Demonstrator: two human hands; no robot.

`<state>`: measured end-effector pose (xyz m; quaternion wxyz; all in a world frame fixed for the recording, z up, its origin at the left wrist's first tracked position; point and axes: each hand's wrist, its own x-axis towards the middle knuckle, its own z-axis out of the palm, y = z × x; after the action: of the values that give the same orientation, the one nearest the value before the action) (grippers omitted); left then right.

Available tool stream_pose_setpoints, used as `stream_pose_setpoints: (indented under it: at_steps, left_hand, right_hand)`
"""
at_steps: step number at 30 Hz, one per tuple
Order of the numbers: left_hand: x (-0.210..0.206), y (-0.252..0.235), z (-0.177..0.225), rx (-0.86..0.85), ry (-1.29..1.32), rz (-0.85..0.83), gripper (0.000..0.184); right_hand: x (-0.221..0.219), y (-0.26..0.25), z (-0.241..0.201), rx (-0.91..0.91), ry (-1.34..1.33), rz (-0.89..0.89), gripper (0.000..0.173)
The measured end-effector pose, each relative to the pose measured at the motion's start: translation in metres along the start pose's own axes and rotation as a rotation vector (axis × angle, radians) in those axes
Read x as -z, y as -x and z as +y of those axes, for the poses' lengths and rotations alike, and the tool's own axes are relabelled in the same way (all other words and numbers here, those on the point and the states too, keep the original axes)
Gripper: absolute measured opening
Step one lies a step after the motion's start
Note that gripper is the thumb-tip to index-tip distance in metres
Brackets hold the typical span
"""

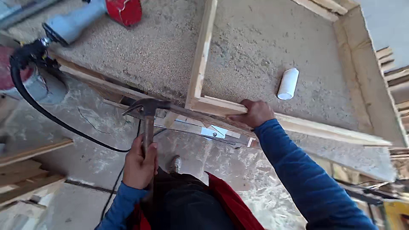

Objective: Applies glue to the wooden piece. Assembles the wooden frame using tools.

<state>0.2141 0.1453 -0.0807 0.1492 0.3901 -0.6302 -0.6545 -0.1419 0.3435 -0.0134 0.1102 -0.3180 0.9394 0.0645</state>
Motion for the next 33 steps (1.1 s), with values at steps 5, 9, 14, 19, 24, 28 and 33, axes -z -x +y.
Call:
stream_pose_setpoints:
  at_steps: [5, 9, 14, 19, 24, 28, 33]
  left_hand:
    - [0.022, 0.001, 0.021, -0.222, -0.305, 0.052, 0.035]
    - [0.001, -0.004, 0.021, -0.541, -0.550, -0.089, 0.038]
    - [-0.031, -0.028, 0.048, -0.767, -0.692, -0.434, 0.039]
    - [-0.035, -0.125, 0.098, -0.605, -1.033, -0.010, 0.060]
    - [-0.062, -0.190, 0.121, -0.486, -1.277, -0.125, 0.070]
    - [-0.018, -0.198, 0.151, -0.893, -0.803, -0.031, 0.055]
    - [0.127, -0.286, 0.195, -0.753, -1.019, 0.201, 0.057]
  right_hand:
    - [-0.011, 0.001, -0.044, 0.198, -0.234, 0.537, 0.067]
    - [-0.056, 0.081, -0.118, 0.394, -1.121, 0.304, 0.061]
    - [-0.118, 0.113, -0.143, 0.424, -2.101, -0.118, 0.065]
    - [-0.138, 0.130, -0.091, -0.398, -2.100, 0.312, 0.047]
    - [-0.168, 0.167, -0.031, -0.693, -2.005, 0.768, 0.040]
    - [-0.197, 0.212, -0.011, -1.123, -1.870, 1.062, 0.039]
    - [-0.280, 0.289, -0.035, -1.674, -1.747, 1.172, 0.045]
